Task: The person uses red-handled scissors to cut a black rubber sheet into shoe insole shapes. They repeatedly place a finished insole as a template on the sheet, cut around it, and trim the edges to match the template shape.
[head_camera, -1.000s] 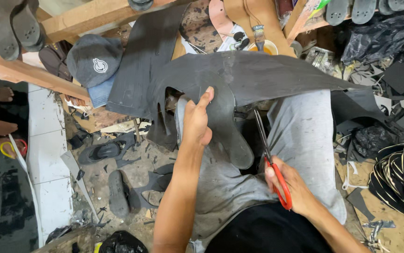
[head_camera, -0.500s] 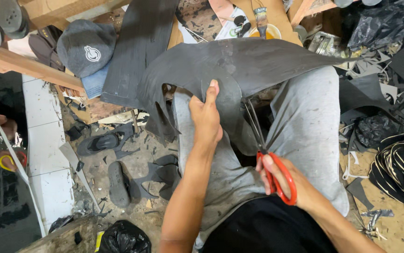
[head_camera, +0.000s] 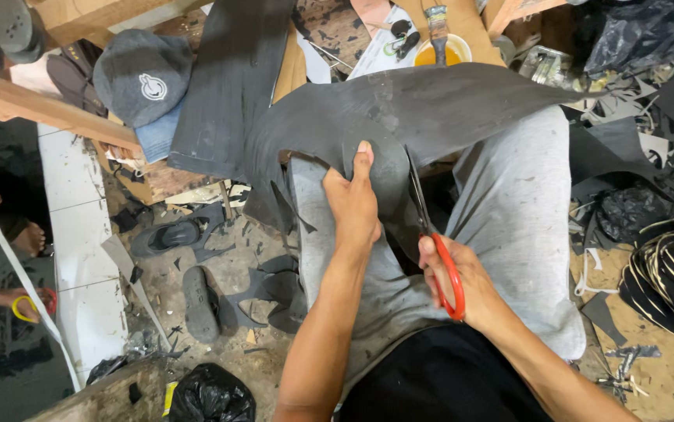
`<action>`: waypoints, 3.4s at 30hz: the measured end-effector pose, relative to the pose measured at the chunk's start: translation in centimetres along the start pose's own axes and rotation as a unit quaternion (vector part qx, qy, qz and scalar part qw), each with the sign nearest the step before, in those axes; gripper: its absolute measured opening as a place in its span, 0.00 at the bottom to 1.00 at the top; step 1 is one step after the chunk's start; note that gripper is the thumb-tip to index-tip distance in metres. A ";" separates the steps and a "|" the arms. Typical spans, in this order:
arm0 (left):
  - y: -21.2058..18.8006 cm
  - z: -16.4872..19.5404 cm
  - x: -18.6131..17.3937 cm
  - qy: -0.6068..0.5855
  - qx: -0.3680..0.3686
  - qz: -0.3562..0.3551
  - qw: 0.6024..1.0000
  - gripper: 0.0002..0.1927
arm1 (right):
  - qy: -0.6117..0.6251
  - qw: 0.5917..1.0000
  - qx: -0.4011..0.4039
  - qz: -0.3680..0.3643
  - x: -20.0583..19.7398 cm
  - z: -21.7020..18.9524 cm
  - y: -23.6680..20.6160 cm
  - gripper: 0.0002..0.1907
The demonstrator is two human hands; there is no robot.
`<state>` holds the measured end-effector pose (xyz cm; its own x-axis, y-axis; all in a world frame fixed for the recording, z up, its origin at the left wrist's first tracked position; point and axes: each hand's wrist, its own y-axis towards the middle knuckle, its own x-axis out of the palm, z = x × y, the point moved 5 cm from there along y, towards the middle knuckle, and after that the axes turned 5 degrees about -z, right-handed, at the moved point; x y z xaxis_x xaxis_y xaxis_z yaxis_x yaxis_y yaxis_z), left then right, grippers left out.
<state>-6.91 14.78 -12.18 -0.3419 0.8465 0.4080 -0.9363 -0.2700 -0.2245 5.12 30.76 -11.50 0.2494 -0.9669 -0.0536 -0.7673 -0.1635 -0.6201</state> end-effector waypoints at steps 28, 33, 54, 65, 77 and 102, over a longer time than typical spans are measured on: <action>-0.4 5.4 -3.1 0.170 -0.011 -0.100 0.980 0.16 | -0.041 0.997 -0.024 -0.056 -0.7 -4.6 -0.6 0.28; -0.3 6.7 -2.1 0.052 0.027 -0.153 0.987 0.17 | -0.002 0.989 -0.071 -0.127 0.3 -6.4 -1.5 0.33; -0.1 9.9 -2.1 0.094 0.023 -0.191 0.977 0.13 | -0.068 0.986 -0.120 -0.096 1.7 -11.0 1.7 0.38; 0.5 10.1 -1.6 0.124 0.000 -0.257 0.959 0.15 | -0.026 0.983 -0.135 -0.123 0.8 -12.0 2.9 0.36; 5.0 10.7 -2.5 0.246 -0.025 -0.350 0.903 0.17 | -0.103 0.978 -0.099 -0.149 -3.5 -11.8 3.1 0.35; -1.7 2.5 -3.3 -0.233 0.026 -0.064 0.970 0.11 | -0.186 0.967 -0.067 -0.157 -3.4 -9.1 1.0 0.31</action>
<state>-4.38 11.26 -10.96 -0.2105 0.5782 0.7883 -0.9720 -0.2102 -0.1054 -1.83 32.14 -4.79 0.6596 -0.7315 -0.1727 -0.6821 -0.4861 -0.5463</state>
